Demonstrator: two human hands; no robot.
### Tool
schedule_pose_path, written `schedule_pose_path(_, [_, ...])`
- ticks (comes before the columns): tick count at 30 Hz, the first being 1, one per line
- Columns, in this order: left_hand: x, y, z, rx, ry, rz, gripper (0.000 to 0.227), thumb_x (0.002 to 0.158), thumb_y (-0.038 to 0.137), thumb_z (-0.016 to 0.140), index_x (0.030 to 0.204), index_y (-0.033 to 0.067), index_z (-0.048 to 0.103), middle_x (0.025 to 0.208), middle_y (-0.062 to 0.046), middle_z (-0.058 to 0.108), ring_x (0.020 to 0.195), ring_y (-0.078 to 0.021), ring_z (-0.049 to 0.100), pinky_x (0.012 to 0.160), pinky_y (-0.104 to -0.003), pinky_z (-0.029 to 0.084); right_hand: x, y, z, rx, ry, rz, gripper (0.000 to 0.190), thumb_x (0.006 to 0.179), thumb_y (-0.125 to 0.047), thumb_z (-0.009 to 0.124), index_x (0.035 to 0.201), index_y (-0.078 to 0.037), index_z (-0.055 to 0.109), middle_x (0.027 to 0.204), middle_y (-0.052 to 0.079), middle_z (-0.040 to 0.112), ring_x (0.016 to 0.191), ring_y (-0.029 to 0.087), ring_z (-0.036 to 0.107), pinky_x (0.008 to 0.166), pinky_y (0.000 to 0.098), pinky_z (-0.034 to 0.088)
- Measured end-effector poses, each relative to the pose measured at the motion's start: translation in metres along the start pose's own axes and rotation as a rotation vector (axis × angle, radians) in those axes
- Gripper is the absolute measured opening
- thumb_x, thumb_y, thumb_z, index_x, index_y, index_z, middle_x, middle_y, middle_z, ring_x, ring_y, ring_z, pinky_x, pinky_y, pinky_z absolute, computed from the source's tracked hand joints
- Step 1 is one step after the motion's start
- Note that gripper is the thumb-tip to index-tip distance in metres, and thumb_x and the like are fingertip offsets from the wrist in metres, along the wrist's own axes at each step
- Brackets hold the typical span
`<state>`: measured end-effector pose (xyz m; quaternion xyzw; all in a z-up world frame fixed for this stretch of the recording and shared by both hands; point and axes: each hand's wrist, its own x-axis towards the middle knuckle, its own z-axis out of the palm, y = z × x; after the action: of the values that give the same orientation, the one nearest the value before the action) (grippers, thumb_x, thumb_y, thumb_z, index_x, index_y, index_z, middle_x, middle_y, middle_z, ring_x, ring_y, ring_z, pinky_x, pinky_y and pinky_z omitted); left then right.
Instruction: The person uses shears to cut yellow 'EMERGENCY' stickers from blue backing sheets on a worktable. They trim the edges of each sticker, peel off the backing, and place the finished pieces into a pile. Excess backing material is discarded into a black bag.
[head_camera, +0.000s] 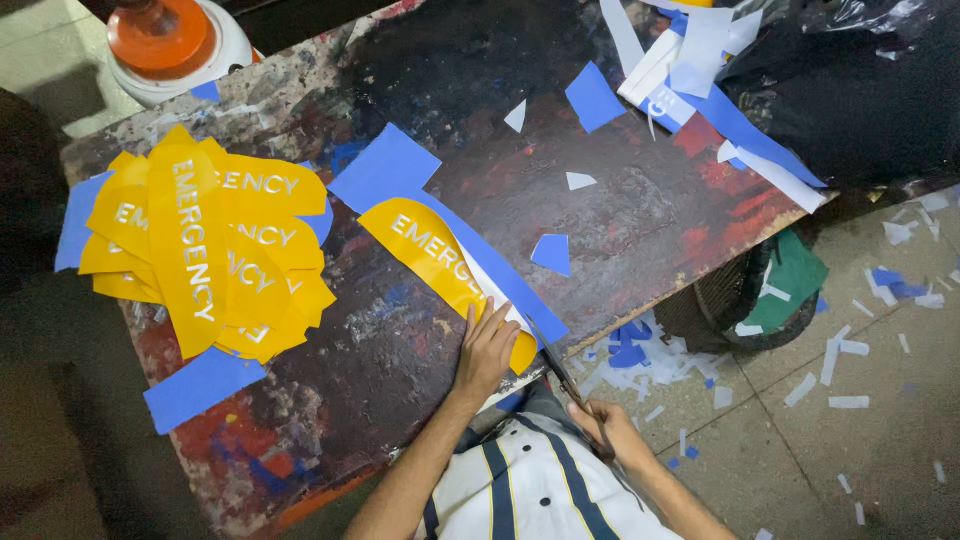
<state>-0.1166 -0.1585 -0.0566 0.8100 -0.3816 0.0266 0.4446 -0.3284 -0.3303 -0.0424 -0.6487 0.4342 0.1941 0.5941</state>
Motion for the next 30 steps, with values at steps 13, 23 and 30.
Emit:
schedule_pose_path(13, [0.000,-0.001,0.001,0.029,0.023,0.025,0.014,0.096,0.011,0.067,0.107,0.0037,0.070,0.138,-0.019,0.061,0.140,-0.0465,0.047,0.118,-0.065,0.030,0.011,0.004,0.006,0.082,0.027,-0.042,0.051,0.086,-0.046,0.078,0.059,-0.008,0.057,0.047,-0.003,0.044,0.039,0.009,0.034,0.040,0.0303,0.020])
schedule_pose_path(23, [0.002,0.003,-0.002,0.038,0.018,0.022,0.015,0.095,0.010,0.068,0.108,0.0035,0.070,0.134,-0.020,0.060,0.140,-0.0460,0.047,0.118,-0.065,0.030,0.019,0.010,0.002,0.077,0.004,-0.024,0.046,0.085,-0.044,0.078,0.062,-0.006,0.065,0.048,-0.003,0.049,0.042,0.008,0.038,0.041,0.0293,0.022])
schedule_pose_path(30, [0.002,0.005,-0.004,0.060,0.017,0.023,0.015,0.095,0.010,0.069,0.108,0.0027,0.070,0.133,-0.020,0.060,0.140,-0.0450,0.047,0.118,-0.064,0.031,0.020,0.005,-0.002,0.041,-0.030,-0.023,0.048,0.087,-0.043,0.078,0.061,-0.007,0.061,0.048,-0.003,0.048,0.041,0.007,0.037,0.040,0.0291,0.022])
